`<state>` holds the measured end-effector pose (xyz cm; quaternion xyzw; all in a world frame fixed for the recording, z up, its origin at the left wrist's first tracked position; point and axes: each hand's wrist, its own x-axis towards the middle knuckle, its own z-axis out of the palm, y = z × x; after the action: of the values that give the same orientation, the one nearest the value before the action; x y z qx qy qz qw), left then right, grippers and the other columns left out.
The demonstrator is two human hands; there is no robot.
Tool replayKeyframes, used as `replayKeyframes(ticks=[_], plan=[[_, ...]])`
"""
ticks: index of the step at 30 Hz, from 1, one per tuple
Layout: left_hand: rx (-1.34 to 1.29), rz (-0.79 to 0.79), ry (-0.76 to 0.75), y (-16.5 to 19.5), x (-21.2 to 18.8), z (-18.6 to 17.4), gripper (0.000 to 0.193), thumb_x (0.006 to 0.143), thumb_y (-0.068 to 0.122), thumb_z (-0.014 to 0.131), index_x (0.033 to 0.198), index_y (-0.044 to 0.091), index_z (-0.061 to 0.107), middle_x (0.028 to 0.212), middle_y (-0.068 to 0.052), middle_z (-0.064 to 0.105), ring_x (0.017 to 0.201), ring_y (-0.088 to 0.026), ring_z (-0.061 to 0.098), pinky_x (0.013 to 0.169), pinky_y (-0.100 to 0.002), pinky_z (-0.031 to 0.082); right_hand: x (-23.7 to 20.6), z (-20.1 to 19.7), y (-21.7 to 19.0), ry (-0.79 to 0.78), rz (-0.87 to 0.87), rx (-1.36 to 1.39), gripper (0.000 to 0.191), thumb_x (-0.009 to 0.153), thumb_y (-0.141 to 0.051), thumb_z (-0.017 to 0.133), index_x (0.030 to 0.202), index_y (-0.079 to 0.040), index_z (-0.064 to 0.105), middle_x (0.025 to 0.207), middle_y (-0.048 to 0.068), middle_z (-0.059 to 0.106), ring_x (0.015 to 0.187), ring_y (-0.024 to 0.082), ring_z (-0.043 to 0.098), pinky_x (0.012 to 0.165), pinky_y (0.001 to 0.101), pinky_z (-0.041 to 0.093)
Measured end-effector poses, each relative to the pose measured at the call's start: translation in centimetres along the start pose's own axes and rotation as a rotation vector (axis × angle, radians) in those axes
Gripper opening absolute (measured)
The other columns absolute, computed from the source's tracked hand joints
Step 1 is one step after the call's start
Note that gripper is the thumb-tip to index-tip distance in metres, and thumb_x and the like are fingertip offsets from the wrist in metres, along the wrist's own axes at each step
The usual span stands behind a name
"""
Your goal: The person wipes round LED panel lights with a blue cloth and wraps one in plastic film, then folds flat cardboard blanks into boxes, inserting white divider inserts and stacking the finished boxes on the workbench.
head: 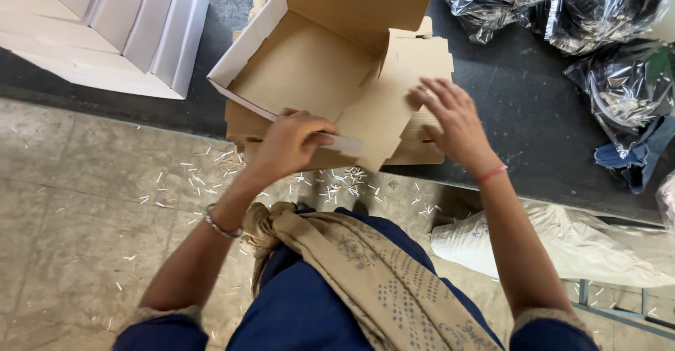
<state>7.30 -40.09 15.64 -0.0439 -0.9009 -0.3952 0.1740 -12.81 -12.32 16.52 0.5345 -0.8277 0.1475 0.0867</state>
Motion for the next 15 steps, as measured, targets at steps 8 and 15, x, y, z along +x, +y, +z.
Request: replayKeyframes(ticks=[8, 15], plan=[[0.253, -0.045, 0.259, 1.1, -1.2, -0.1, 0.01, 0.088, 0.007, 0.075, 0.094, 0.007, 0.068, 0.092, -0.008, 0.071, 0.091, -0.03, 0.065, 0.096, -0.043, 0.045, 2.2, 2.6, -1.3, 0.068, -0.255, 0.084, 0.031, 0.099, -0.004, 0.066, 0.125, -0.02, 0.072, 0.127, -0.001, 0.071, 0.123, 0.016, 0.064, 0.116, 0.039, 0.046], [0.439, -0.244, 0.35, 1.1, -0.8, 2.6, 0.018, 0.086, 0.006, 0.07, 0.103, 0.011, 0.073, 0.101, -0.007, 0.065, 0.101, -0.03, 0.065, 0.089, -0.042, 0.053, 0.8, 0.6, -3.6, 0.034, -0.14, 0.102, 0.044, 0.086, -0.003, 0.073, 0.128, -0.01, 0.065, 0.13, 0.008, 0.065, 0.12, 0.028, 0.063, 0.1, 0.0393, 0.054]])
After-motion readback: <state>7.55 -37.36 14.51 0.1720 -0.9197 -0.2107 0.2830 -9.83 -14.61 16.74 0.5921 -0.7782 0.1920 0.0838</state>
